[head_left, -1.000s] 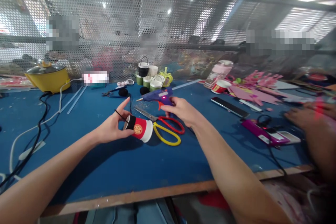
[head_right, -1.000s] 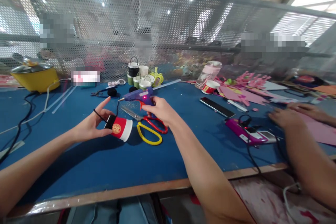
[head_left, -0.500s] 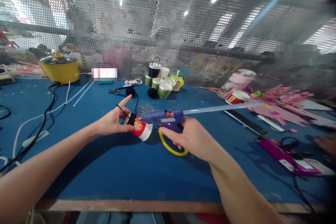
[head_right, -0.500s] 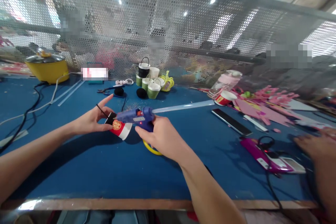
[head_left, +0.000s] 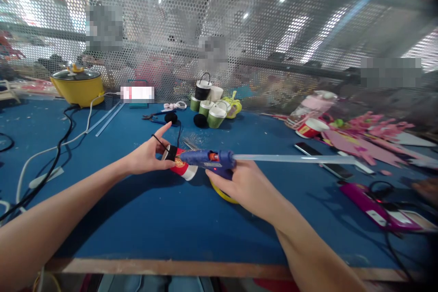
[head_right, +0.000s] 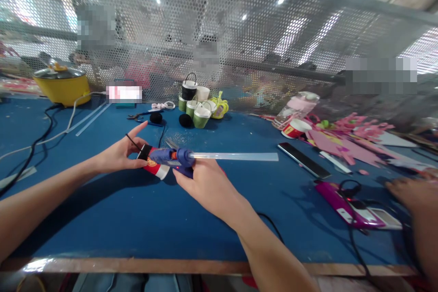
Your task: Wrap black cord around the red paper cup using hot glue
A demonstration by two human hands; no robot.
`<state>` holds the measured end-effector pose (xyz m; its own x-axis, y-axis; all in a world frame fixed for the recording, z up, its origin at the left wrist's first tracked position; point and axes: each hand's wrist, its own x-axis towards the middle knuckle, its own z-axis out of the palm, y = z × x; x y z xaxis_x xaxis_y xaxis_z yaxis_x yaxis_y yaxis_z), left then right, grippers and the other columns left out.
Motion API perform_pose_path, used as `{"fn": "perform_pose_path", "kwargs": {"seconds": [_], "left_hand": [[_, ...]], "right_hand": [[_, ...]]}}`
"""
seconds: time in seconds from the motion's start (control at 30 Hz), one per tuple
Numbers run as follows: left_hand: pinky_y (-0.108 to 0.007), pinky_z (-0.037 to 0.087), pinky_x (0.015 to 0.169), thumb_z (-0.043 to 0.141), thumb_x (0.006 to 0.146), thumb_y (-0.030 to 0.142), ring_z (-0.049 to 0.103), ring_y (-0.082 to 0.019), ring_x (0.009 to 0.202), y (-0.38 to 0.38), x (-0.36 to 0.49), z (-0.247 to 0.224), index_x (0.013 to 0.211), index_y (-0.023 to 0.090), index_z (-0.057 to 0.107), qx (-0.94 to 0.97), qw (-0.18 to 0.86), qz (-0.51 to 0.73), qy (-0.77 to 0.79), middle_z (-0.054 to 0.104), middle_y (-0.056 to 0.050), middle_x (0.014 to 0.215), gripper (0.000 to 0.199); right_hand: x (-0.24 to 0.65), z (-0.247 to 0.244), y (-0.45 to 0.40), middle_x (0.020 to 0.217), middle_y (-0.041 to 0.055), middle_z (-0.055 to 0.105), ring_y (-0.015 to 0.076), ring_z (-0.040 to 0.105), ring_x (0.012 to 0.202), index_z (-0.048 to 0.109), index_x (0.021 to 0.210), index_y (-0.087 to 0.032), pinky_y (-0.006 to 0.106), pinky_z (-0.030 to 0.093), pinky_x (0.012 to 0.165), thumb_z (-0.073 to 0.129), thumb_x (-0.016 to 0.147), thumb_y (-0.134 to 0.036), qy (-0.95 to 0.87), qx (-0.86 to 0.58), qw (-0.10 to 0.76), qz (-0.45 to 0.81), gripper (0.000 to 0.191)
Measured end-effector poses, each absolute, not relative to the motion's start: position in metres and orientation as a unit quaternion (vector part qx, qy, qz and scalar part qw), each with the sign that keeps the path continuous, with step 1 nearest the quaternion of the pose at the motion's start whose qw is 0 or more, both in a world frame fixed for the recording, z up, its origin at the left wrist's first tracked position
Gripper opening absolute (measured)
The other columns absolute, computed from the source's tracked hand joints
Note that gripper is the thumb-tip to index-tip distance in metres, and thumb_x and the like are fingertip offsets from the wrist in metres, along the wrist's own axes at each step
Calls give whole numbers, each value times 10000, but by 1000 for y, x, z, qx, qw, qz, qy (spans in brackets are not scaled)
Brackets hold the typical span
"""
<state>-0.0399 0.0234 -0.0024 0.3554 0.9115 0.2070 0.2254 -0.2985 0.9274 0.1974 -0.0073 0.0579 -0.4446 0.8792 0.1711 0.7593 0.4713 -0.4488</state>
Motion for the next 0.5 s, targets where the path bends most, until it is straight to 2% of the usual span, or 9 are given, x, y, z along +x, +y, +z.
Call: {"fn": "perform_pose_path", "kwargs": {"seconds": [0.27,0.5], "left_hand": [[-358,451,785,710,675,238,566,-153,773,24,-40,-4,1442,277,55,701,432,407,395,554,-17,912,1008],[-359,448,782,695,681,222,564,-155,780,24,-40,-3,1443,274,46,710,421,405,393,557,-22,923,1002]], "right_hand": [[198,58,-9,464,-13,483,140,473,453,400,531,-223,270,345,460,504,778,-271,-843,-492,182,121,272],[197,60,-10,452,-41,443,108,412,418,437,573,-208,250,307,434,500,773,-217,-848,-481,195,107,210]]}}
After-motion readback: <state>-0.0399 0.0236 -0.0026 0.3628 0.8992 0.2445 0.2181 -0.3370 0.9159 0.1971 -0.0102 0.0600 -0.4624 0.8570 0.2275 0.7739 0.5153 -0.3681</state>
